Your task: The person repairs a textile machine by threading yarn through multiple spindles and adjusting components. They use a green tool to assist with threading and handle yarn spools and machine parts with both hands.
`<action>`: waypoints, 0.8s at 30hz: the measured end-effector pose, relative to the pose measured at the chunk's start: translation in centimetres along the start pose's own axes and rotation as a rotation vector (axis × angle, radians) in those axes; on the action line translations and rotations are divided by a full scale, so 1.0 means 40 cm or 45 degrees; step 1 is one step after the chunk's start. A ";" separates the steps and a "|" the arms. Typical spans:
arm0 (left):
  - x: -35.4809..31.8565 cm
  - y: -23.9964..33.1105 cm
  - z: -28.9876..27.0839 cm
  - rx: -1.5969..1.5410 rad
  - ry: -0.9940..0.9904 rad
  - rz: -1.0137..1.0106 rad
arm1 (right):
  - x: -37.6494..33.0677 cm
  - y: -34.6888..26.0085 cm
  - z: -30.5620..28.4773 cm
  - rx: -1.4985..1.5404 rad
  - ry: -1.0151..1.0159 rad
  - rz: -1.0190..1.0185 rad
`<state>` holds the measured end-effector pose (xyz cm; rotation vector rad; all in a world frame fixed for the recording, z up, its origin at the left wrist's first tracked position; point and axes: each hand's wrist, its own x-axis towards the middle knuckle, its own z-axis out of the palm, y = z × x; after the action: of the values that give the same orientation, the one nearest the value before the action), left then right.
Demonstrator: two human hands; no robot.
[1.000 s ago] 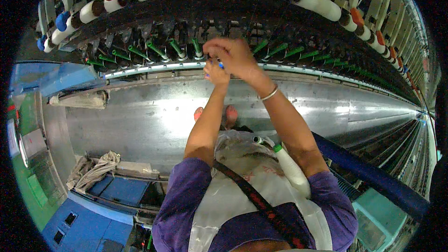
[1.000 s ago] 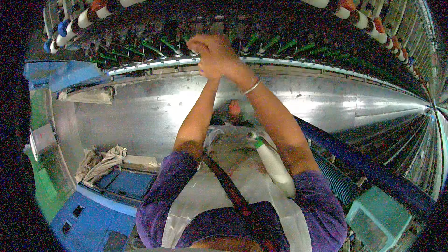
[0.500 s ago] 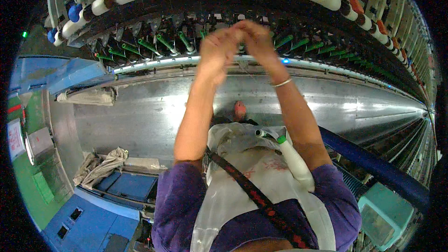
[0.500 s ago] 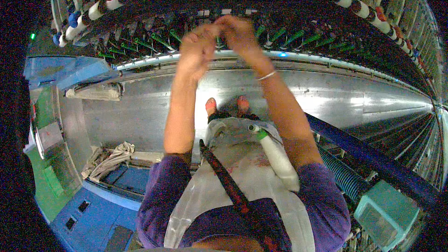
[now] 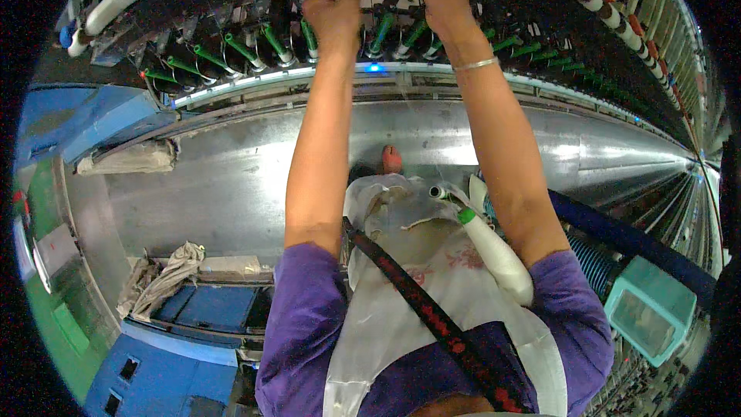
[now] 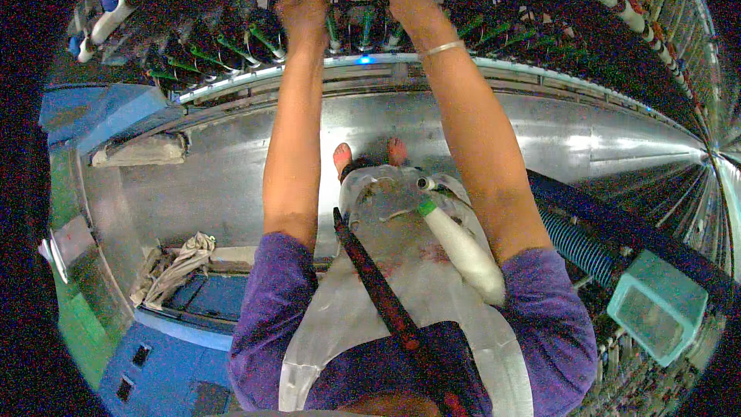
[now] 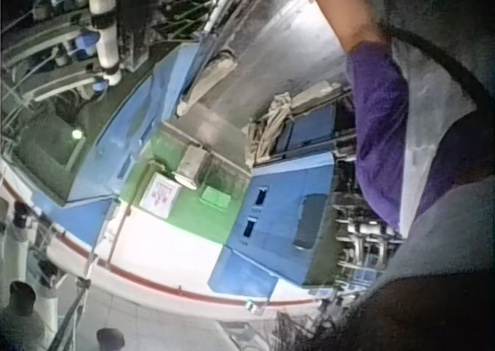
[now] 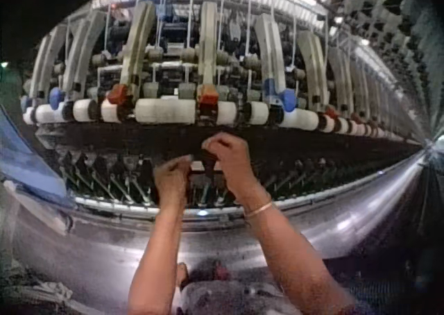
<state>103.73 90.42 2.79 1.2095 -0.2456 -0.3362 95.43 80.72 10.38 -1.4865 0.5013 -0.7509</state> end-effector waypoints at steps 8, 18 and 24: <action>-0.188 -0.011 -0.201 0.175 -0.039 -0.448 | 0.141 0.103 0.032 -0.001 0.690 -0.063; -0.241 0.021 -0.221 0.104 -0.277 -0.583 | -0.013 0.117 0.014 -0.525 0.548 -0.242; -0.253 0.023 -0.168 0.158 -0.302 -0.567 | 0.018 0.150 0.037 -0.134 0.420 -0.095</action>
<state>96.92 100.40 1.33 1.3437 -0.2014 -0.8654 97.79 80.82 4.64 -1.4913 0.7468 -1.0503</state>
